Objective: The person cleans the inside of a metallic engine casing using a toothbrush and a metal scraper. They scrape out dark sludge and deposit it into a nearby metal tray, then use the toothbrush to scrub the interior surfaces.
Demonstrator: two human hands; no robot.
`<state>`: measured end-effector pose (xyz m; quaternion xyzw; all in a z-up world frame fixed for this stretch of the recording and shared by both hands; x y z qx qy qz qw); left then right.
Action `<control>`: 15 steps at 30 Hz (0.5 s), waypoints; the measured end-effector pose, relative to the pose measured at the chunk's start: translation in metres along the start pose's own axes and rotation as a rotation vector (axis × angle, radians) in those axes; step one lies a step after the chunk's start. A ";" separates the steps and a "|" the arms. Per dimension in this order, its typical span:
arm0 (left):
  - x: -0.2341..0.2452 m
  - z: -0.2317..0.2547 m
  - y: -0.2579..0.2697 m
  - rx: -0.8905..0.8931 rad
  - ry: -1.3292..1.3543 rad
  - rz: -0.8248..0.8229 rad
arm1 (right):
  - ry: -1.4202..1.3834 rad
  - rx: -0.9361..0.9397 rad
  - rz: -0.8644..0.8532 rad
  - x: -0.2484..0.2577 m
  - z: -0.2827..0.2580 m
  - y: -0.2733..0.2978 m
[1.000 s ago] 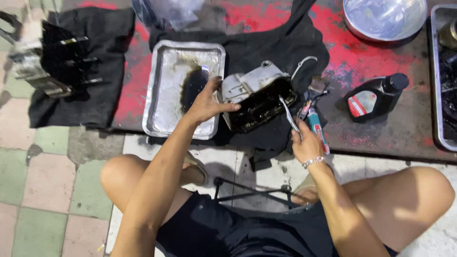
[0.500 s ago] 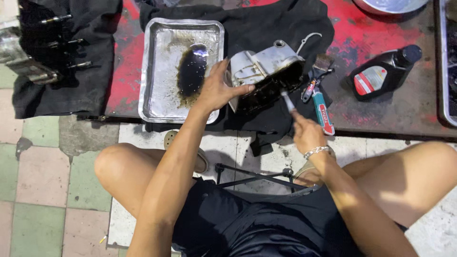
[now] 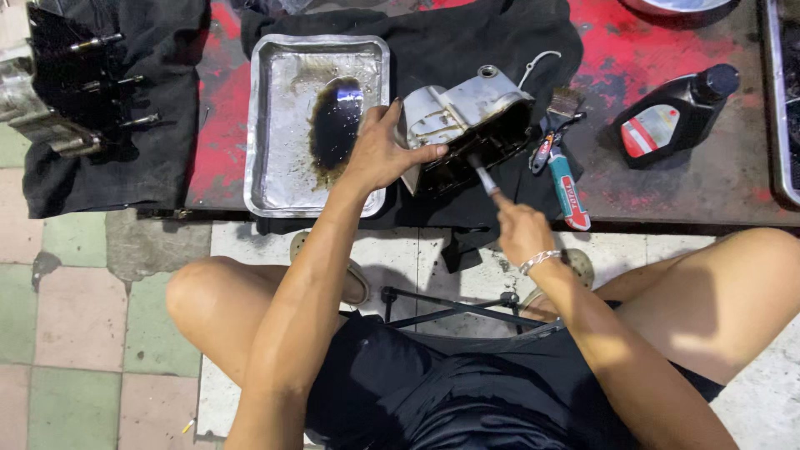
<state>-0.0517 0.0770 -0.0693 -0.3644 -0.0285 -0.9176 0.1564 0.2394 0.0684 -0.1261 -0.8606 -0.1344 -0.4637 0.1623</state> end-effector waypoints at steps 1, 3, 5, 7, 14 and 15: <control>0.002 -0.002 0.000 0.016 -0.006 -0.011 | -0.018 0.006 -0.033 -0.009 -0.007 0.007; -0.002 0.003 -0.003 0.026 0.006 -0.024 | -0.004 -0.004 -0.091 -0.013 -0.010 0.015; 0.000 0.001 -0.001 0.025 0.018 -0.026 | 0.033 -0.035 -0.150 -0.017 -0.014 0.027; 0.000 0.000 -0.001 0.023 0.011 -0.031 | 0.044 -0.093 -0.170 -0.017 -0.013 0.033; -0.004 -0.003 -0.004 -0.003 0.067 -0.005 | 0.025 -0.123 -0.172 -0.032 -0.014 0.008; -0.002 -0.003 -0.002 -0.001 0.061 -0.007 | 0.045 -0.144 -0.187 -0.029 -0.017 0.016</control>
Point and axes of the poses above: each hand's wrist, its own y-axis away from the middle knuckle, its own x-axis out of the back of the hand, z = x × y, the point moved 7 cm from there along -y, towards the middle knuckle, and after that the axes turned 8 degrees about z, right-handed, at the moved point
